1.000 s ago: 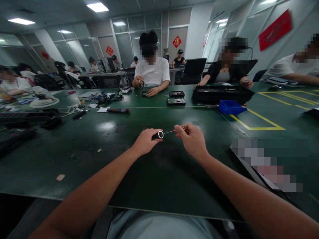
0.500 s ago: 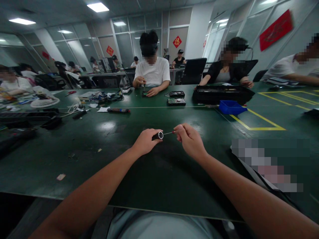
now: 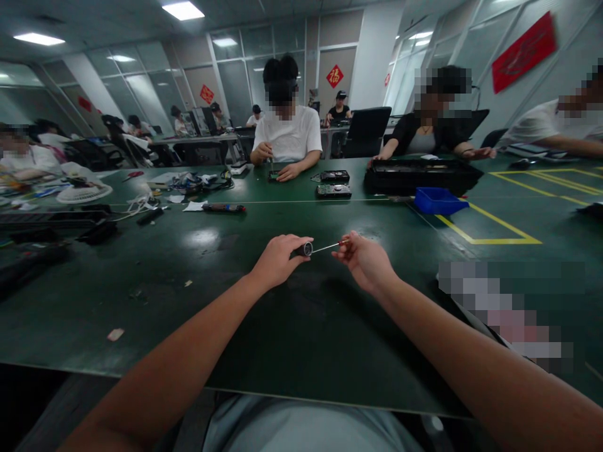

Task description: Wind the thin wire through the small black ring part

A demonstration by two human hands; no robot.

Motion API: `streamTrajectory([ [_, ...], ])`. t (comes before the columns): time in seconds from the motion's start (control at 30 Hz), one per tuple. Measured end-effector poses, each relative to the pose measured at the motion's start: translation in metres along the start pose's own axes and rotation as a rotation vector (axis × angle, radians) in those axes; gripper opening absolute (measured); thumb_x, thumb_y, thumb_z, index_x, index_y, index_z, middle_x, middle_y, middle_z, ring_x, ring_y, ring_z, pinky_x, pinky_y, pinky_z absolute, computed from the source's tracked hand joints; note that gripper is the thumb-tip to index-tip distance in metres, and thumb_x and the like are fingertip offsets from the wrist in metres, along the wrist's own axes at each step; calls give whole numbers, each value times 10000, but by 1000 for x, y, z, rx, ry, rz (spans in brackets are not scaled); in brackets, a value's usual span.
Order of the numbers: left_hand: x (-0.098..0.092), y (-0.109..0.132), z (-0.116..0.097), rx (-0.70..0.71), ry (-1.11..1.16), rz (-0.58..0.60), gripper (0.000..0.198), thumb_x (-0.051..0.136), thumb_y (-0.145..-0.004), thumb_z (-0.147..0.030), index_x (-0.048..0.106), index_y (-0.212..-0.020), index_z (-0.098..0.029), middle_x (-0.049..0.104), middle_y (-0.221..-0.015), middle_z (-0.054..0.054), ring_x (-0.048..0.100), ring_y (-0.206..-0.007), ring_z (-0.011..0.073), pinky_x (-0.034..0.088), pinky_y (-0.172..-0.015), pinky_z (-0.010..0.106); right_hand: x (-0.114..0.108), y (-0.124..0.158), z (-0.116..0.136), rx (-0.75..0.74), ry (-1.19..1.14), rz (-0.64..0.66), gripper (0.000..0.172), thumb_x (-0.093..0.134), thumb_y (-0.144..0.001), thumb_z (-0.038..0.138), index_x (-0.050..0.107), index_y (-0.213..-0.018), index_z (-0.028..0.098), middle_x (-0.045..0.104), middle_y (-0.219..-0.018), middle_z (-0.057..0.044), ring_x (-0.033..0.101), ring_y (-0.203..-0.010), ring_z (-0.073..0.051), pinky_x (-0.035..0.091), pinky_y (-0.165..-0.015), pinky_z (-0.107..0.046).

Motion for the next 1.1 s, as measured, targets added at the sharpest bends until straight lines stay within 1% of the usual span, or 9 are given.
streamTrajectory([
  [0.17,7,1,9,-58,-91,99,374,659,-900,-282,630,-1270,-235,682,-1150,67,596,-1067,248,441,-967,425,-8,-1,6,-116,175,-91,204,516,-915,401,578,-825,229,585,-739,-33,586,-651,-168,590,-717,-383],
  [0.33,11,2,13,-101,-71,118,364,662,-891,-274,639,-1251,-228,673,-1144,75,596,-1075,248,433,-995,428,-3,11,19,-254,301,-116,228,522,-902,440,580,-850,225,624,-776,-39,598,-689,-172,561,-661,-345],
  [0.5,3,2,15,-207,68,20,276,676,-870,-286,656,-1129,-192,662,-1110,74,604,-1023,235,470,-933,381,-3,18,33,-363,315,-140,214,526,-916,424,593,-889,223,635,-804,-21,593,-703,-157,520,-681,-332],
  [0.6,-1,0,19,-287,216,-33,319,638,-887,-293,608,-1190,-198,651,-1153,74,604,-1046,222,470,-930,363,-5,20,41,-430,308,-154,231,517,-926,450,580,-912,228,627,-805,-12,590,-700,-152,512,-691,-331],
  [0.7,0,-2,27,-414,370,-13,409,531,-937,-330,498,-1326,-209,653,-1101,82,626,-949,201,492,-840,344,-6,22,48,-476,327,-166,244,501,-934,469,564,-930,233,623,-822,-12,596,-703,-152,514,-702,-331],
  [0.77,1,-5,27,-456,398,39,398,505,-942,-389,511,-1292,-200,653,-1017,77,624,-858,193,494,-760,327,-6,23,51,-498,339,-162,249,490,-940,475,561,-946,237,621,-835,-14,602,-711,-154,517,-709,-332],
  [0.87,2,-14,18,-374,268,117,365,563,-898,-500,612,-1092,-194,659,-978,71,615,-857,211,483,-751,333,-5,27,55,-537,336,-163,241,485,-945,468,561,-950,239,614,-824,-11,601,-710,-156,514,-712,-333],
  [0.93,6,-20,9,-296,160,172,331,594,-880,-505,643,-999,-200,676,-983,72,618,-884,229,478,-776,348,-3,30,58,-561,344,-167,231,483,-947,458,561,-947,240,612,-808,-9,600,-708,-158,510,-715,-336],
  [1.1,32,-35,0,-171,-8,294,256,576,-892,-331,670,-1091,-201,694,-1073,101,641,-955,260,485,-833,371,0,36,63,-580,403,-170,217,471,-950,439,562,-947,243,621,-797,-11,606,-720,-166,502,-720,-343],
])
Point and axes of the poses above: each hand's wrist, its own y-axis away from the middle knuckle, its own x-axis out of the palm, z = x × y, the point moved 6 cm from there along -y, towards the middle knuckle
